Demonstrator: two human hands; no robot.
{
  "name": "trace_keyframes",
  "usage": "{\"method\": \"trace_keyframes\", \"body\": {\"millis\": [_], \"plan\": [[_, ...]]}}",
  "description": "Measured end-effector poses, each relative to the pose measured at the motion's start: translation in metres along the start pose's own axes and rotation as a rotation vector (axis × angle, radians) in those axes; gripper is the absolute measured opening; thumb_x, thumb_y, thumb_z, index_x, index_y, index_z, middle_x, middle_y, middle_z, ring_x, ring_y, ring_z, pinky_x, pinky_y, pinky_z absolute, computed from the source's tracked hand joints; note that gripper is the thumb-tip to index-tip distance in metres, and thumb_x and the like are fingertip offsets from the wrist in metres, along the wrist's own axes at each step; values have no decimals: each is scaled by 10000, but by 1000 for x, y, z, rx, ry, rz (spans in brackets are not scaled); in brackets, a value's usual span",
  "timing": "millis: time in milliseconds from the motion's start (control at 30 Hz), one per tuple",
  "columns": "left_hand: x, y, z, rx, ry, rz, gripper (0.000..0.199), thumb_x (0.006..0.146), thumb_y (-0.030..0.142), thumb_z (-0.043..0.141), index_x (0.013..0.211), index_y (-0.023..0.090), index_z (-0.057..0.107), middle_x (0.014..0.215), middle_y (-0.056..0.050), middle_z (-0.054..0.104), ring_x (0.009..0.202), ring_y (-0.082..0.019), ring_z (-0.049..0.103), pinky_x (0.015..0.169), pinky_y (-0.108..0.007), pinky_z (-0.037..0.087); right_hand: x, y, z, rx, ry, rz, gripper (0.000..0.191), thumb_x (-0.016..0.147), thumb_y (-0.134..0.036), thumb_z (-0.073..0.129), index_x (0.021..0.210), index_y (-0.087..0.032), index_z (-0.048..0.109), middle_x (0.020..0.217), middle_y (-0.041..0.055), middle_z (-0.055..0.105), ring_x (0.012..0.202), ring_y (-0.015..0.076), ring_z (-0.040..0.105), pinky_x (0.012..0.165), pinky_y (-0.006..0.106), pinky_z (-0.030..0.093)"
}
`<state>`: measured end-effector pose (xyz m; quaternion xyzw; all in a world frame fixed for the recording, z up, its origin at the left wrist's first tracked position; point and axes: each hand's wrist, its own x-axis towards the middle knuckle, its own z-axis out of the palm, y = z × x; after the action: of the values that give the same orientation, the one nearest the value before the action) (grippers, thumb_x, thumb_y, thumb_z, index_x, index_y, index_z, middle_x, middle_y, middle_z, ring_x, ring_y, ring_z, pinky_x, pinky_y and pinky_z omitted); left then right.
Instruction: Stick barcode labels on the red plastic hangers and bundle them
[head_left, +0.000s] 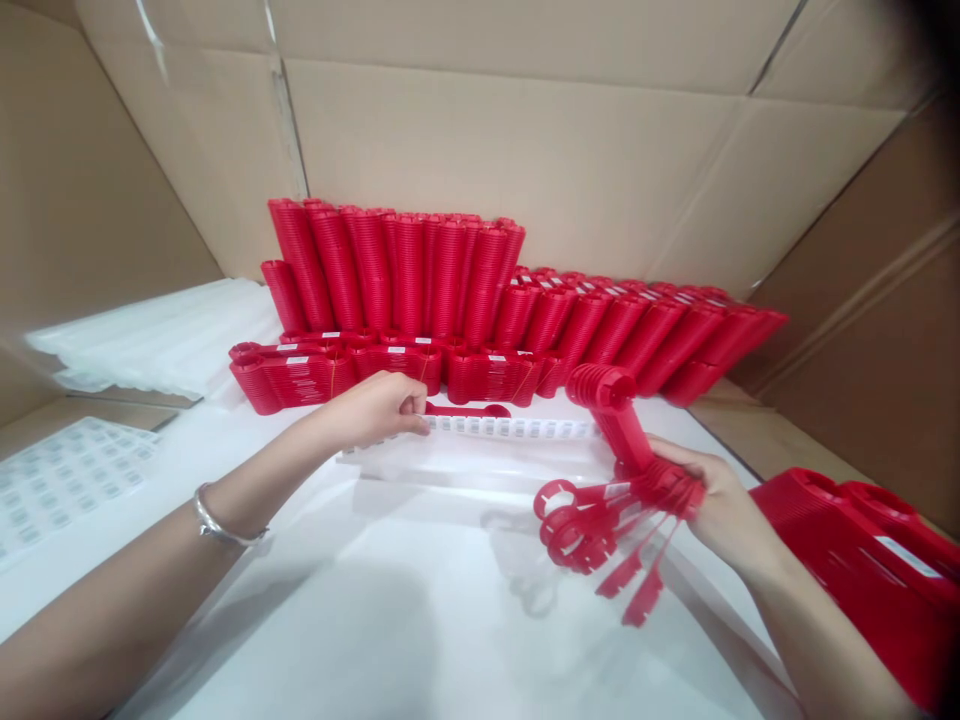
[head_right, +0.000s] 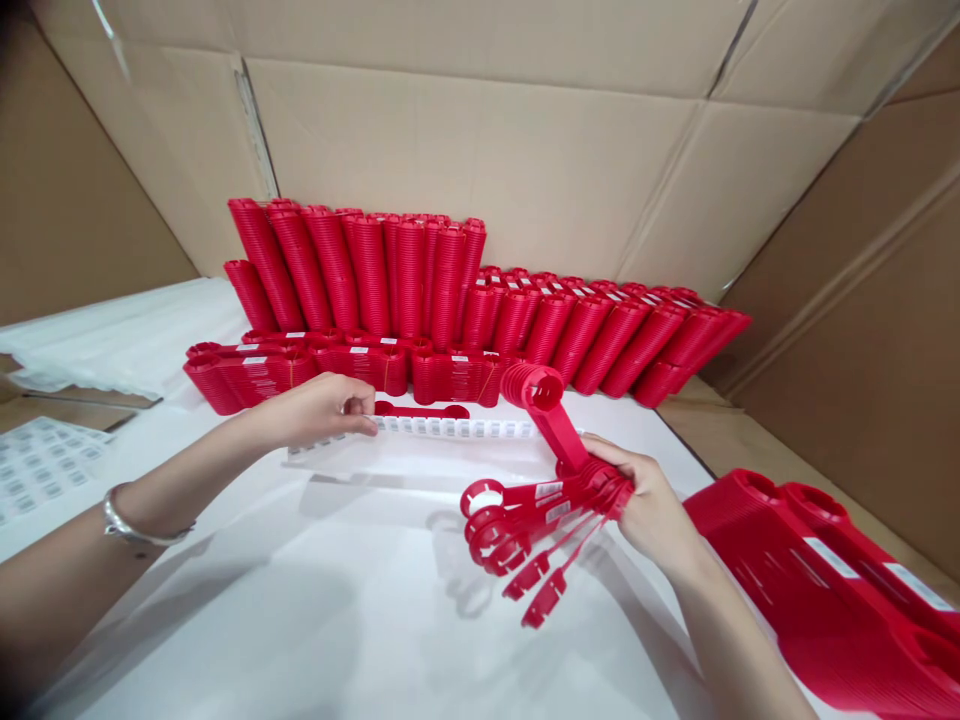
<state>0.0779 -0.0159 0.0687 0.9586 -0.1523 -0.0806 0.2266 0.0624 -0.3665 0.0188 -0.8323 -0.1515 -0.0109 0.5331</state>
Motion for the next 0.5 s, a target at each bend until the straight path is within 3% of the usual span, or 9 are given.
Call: {"method": "trace_keyframes", "body": {"millis": [167, 333, 500], "plan": [[2, -5, 1, 78, -17, 141, 233, 751, 357, 554, 698, 131, 530, 701, 4, 538, 615, -80, 450, 546, -182, 306, 0, -1, -3, -17, 7, 4, 375, 737, -403, 618, 1052, -202, 655, 1089, 79, 621, 1019, 294, 566, 883, 387, 458], [-4, -13, 0, 89, -37, 58, 259, 764, 363, 530, 660, 129, 498, 651, 0, 519, 566, -79, 429, 518, -188, 290, -1, 0, -3, 5, 18, 29, 377, 723, -429, 621, 1006, -185, 671, 1065, 94, 632, 979, 304, 582, 867, 408, 465], [-6, -22, 0, 16, -74, 75, 265, 741, 398, 551, 741, 133, 554, 708, -5, 538, 617, -91, 455, 547, -190, 323, 0, 5, -4, -5, 44, 67, 377, 680, -418, 649, 990, -206, 678, 1037, 72, 644, 949, 295, 594, 859, 395, 474]]}}
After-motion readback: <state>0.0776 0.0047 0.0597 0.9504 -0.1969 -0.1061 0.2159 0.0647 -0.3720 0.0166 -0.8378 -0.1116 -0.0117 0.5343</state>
